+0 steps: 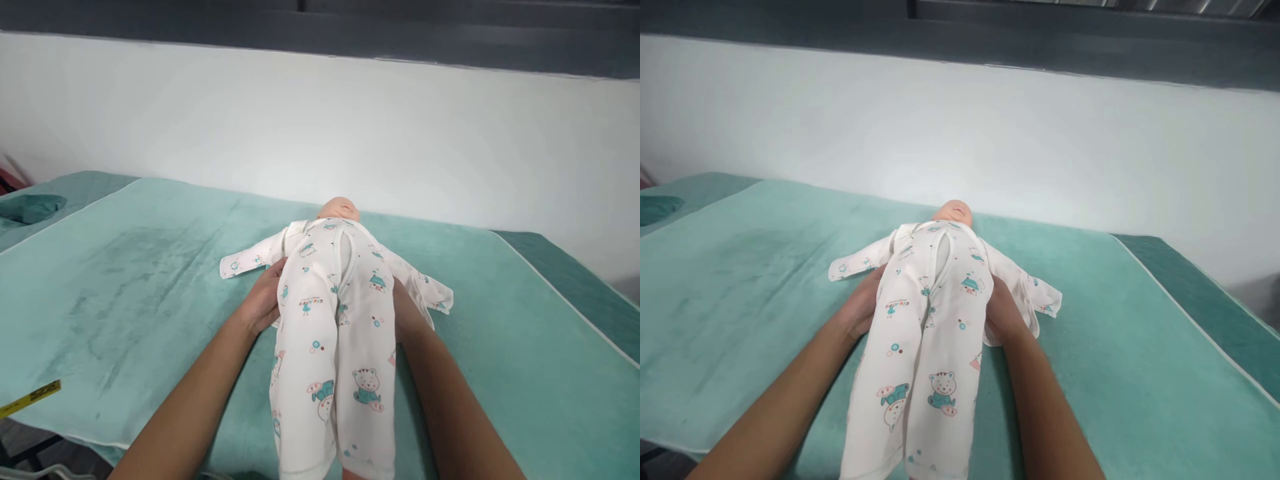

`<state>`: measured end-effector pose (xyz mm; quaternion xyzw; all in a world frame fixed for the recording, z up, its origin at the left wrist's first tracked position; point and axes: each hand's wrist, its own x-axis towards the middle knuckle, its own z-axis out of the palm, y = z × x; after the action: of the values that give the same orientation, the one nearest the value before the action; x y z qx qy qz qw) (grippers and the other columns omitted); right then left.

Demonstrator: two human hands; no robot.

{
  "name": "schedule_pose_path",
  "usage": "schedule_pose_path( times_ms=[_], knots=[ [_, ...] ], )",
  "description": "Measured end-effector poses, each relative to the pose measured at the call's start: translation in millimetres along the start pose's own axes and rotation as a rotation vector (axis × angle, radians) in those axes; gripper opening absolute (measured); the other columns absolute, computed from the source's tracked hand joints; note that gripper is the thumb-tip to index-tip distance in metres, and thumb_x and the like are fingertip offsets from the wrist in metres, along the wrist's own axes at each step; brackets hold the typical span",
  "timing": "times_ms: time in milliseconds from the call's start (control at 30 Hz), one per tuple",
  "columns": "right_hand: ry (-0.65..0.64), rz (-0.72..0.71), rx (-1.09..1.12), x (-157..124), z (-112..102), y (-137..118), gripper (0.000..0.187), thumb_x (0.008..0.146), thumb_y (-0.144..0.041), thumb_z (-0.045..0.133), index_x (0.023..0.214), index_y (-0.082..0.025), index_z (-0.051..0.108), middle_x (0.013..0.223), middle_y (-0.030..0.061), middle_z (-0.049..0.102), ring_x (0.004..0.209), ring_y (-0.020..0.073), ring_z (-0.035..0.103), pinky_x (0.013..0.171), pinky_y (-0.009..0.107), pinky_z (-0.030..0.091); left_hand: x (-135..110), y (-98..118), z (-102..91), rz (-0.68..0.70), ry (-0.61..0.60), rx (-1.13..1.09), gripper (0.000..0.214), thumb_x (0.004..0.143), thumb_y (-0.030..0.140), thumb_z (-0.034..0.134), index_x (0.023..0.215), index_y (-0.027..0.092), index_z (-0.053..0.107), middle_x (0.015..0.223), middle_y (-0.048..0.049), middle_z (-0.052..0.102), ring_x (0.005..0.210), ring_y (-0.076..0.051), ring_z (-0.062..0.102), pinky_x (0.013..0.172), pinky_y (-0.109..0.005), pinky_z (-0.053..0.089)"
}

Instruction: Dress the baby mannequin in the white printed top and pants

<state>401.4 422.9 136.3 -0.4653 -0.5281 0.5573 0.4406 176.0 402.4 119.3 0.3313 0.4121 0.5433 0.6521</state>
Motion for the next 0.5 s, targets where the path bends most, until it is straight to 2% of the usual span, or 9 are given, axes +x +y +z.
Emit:
schedule_pose_path(
  times_ms=[233,400,500],
  knots=[
    [0.043,-0.043,-0.102,2.3,0.4,1.0,0.029,0.071,-0.044,0.067,0.089,-0.022,0.072,0.094,0.0066,0.074,0.101,0.0308,0.062,0.087,0.044,0.051,-0.4,0.7,-1.6,-0.012,0.004,0.008,0.062,0.066,0.011,0.076,0.126,0.019,0.062,0.098,-0.0087,0.076,0.082,-0.025,0.072,0.075,-0.037,0.059],
    [0.084,-0.140,-0.263,2.9,-1.3,5.0,0.017,0.071,-0.039,0.066,0.074,-0.023,0.069,0.086,0.0052,0.073,0.095,0.0307,0.062,0.079,0.041,0.053,1.9,-3.1,-6.2,-0.053,-0.037,0.027,0.056,0.068,0.016,0.077,0.123,0.019,0.065,0.100,-0.0097,0.075,0.085,-0.026,0.072,0.076,-0.037,0.059],
    [0.125,-0.181,-0.328,4.6,-1.7,9.5,0.018,0.078,-0.037,0.064,0.072,-0.021,0.067,0.084,0.0045,0.071,0.090,0.0286,0.062,0.076,0.039,0.054,2.6,-4.9,-8.5,-0.071,-0.071,0.033,0.052,0.069,0.019,0.077,0.121,0.018,0.066,0.101,-0.0104,0.075,0.086,-0.026,0.071,0.076,-0.036,0.059]
  ],
)
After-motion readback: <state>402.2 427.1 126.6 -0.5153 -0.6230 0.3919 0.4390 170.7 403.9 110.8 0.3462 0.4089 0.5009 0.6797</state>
